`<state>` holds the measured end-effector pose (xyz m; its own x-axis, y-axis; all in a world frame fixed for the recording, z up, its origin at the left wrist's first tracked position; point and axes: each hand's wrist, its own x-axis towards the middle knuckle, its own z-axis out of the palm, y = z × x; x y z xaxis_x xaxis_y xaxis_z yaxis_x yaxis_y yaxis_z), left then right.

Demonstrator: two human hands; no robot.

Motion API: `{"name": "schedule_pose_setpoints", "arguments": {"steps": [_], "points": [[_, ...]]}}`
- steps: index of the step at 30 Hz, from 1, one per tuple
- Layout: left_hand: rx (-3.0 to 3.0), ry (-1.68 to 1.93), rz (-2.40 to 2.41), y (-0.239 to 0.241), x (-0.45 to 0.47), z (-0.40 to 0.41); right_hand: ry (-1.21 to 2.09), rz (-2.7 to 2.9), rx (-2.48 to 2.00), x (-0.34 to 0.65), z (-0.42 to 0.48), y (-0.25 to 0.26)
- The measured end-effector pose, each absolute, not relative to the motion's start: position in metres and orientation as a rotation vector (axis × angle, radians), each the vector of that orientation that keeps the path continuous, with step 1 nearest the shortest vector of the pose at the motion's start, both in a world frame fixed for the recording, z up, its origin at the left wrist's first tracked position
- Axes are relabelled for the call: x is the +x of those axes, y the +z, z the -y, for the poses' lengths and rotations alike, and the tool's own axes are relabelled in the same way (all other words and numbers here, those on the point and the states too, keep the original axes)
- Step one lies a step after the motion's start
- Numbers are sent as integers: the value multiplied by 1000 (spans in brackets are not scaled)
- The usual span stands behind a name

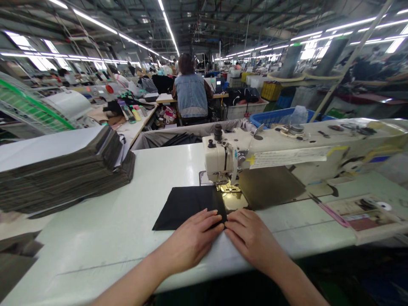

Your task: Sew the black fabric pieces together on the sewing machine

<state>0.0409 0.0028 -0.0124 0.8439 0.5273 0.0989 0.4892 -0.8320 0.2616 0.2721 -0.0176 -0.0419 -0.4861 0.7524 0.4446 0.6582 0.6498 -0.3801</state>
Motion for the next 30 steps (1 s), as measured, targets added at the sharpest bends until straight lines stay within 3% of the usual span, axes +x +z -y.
{"name": "schedule_pose_setpoints", "arguments": {"steps": [14, 21, 30], "points": [[2807, 446, -776, -19, 37, -71, 44, 2290, -1263, 264, -33, -42], [2808, 458, -766, -18, 36, -98, -79, 1893, -1623, 300, -32, -49], [2800, 503, -780, -20, 36, -98, 308, 1631, -1736, 313, -40, -52]]}}
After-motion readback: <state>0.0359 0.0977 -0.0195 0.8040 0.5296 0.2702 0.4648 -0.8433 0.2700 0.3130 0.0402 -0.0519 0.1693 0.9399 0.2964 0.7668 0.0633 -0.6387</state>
